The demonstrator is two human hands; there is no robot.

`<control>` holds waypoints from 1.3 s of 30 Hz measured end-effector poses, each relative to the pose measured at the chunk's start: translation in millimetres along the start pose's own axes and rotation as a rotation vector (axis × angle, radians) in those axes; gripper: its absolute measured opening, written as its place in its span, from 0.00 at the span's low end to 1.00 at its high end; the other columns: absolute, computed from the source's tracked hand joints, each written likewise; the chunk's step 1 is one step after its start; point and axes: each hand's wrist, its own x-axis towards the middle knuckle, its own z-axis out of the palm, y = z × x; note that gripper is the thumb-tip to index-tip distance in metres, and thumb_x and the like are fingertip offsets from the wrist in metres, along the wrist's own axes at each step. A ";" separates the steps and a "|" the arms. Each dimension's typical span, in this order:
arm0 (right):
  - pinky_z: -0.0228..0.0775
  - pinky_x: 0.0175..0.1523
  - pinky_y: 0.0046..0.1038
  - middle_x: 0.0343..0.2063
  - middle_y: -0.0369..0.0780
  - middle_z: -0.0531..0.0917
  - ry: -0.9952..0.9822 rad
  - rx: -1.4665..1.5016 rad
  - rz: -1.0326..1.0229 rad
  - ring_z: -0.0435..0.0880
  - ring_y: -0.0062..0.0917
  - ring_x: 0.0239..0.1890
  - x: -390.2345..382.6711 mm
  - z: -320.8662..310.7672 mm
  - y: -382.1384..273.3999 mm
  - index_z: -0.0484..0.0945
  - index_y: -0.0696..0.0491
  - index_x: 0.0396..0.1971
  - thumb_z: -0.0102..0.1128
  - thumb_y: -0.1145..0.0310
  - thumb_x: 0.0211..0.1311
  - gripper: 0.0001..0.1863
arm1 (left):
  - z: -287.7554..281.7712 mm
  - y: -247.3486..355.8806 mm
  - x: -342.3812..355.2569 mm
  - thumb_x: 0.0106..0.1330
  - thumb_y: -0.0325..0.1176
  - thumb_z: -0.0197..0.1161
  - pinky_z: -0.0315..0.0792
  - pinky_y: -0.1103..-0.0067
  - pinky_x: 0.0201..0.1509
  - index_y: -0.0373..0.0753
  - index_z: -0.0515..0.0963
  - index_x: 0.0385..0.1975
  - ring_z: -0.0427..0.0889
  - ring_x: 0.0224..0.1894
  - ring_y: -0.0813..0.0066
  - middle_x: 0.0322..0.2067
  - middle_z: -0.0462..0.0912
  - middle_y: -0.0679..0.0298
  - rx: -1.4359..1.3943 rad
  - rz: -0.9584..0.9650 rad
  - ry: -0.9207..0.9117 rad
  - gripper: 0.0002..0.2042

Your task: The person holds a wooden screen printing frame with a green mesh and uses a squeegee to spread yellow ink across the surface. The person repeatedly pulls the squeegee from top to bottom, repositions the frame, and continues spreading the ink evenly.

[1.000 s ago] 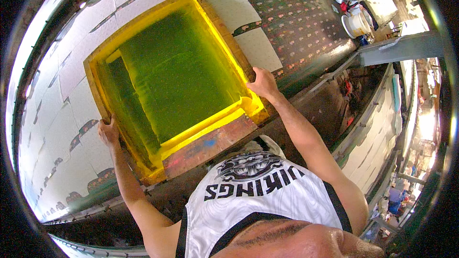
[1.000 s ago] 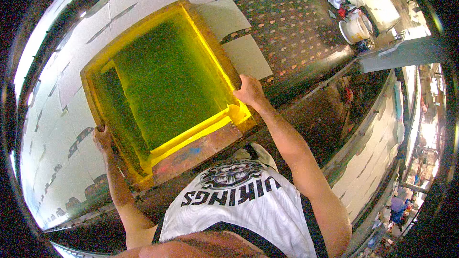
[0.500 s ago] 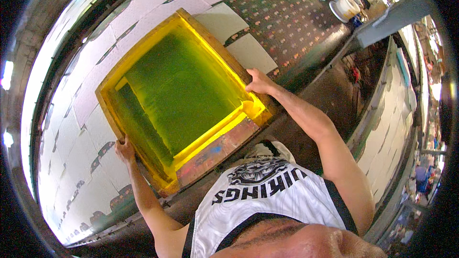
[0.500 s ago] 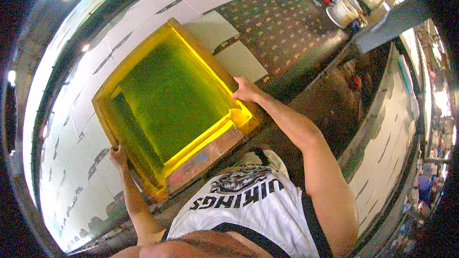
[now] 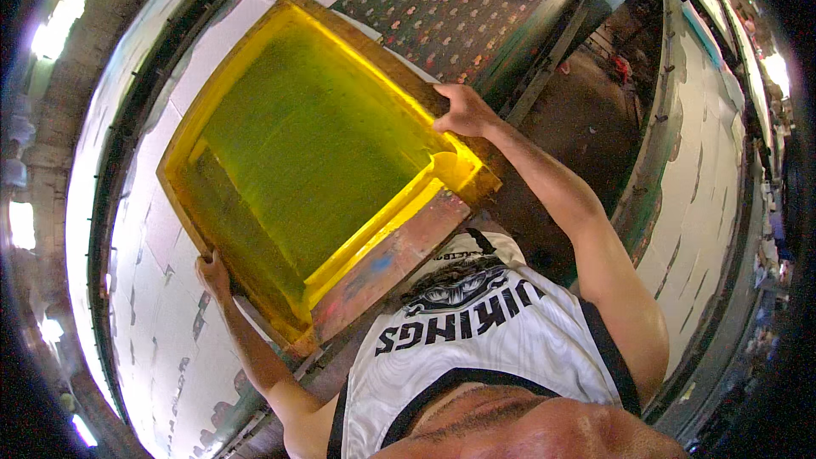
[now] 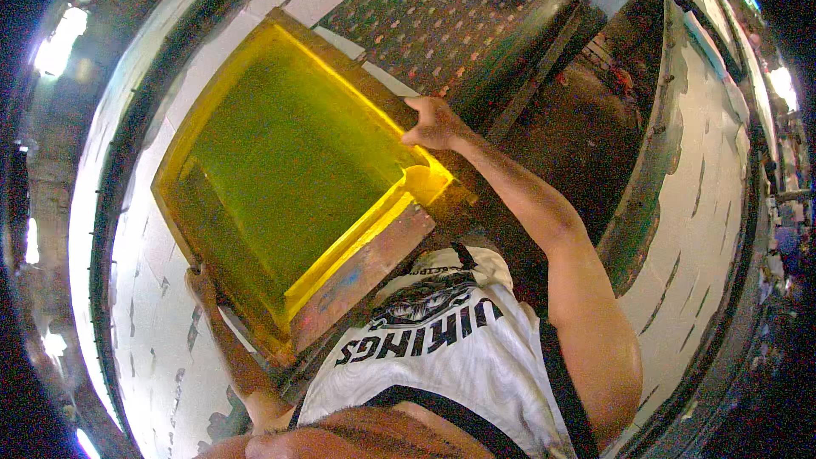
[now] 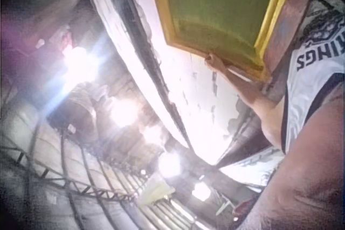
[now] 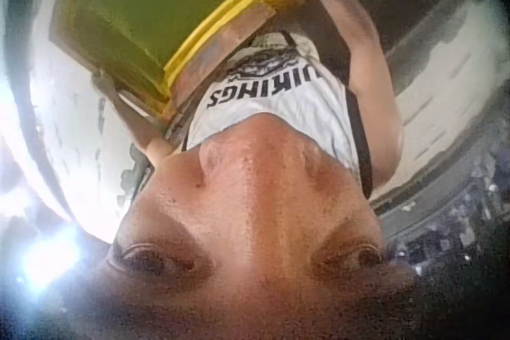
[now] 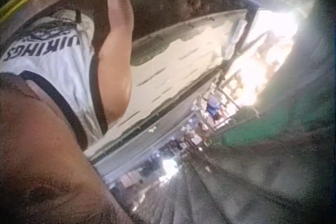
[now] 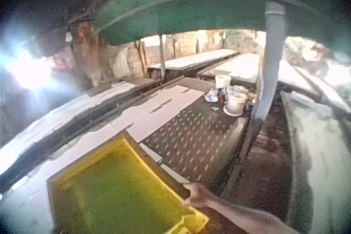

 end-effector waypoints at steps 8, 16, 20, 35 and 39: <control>0.66 0.77 0.37 0.73 0.62 0.72 0.159 0.271 0.198 0.76 0.44 0.72 -67.9 -39.4 70.7 0.66 0.69 0.75 0.81 0.57 0.46 0.57 | 1.4 145.5 121.9 0.69 0.51 0.73 0.75 0.53 0.60 0.29 0.85 0.49 0.84 0.55 0.39 0.49 0.87 0.41 0.012 0.258 -0.003 0.26; 0.92 0.50 0.41 0.79 0.55 0.64 0.623 0.804 -0.089 0.93 0.39 0.44 -272.7 -70.6 149.3 0.59 0.57 0.82 0.79 0.66 0.65 0.50 | 57.5 439.9 180.7 0.69 0.54 0.74 0.71 0.55 0.70 0.24 0.77 0.62 0.78 0.66 0.35 0.61 0.79 0.34 -0.386 0.866 -0.238 0.37; 0.84 0.61 0.36 0.67 0.46 0.80 0.948 0.668 0.296 0.89 0.37 0.55 -327.5 -57.8 68.1 0.68 0.60 0.77 0.85 0.66 0.50 0.53 | 58.9 585.6 152.3 0.67 0.59 0.74 0.75 0.51 0.60 0.30 0.80 0.54 0.84 0.57 0.41 0.52 0.84 0.40 -0.429 1.096 -0.168 0.34; 0.85 0.53 0.34 0.53 0.41 0.90 1.654 0.433 0.786 0.89 0.33 0.48 -493.4 35.6 -2.8 0.79 0.57 0.68 0.73 0.82 0.43 0.43 | -4.0 960.8 -164.0 0.63 0.59 0.71 0.80 0.56 0.59 0.26 0.81 0.48 0.86 0.54 0.42 0.50 0.86 0.41 -0.441 1.830 -0.310 0.34; 0.84 0.55 0.34 0.51 0.39 0.90 1.670 0.452 0.848 0.88 0.32 0.50 -468.0 24.5 -26.2 0.80 0.57 0.66 0.72 0.82 0.41 0.43 | 36.2 980.8 -182.5 0.60 0.54 0.71 0.80 0.54 0.56 0.27 0.80 0.38 0.87 0.48 0.41 0.43 0.85 0.42 -0.517 1.930 -0.349 0.29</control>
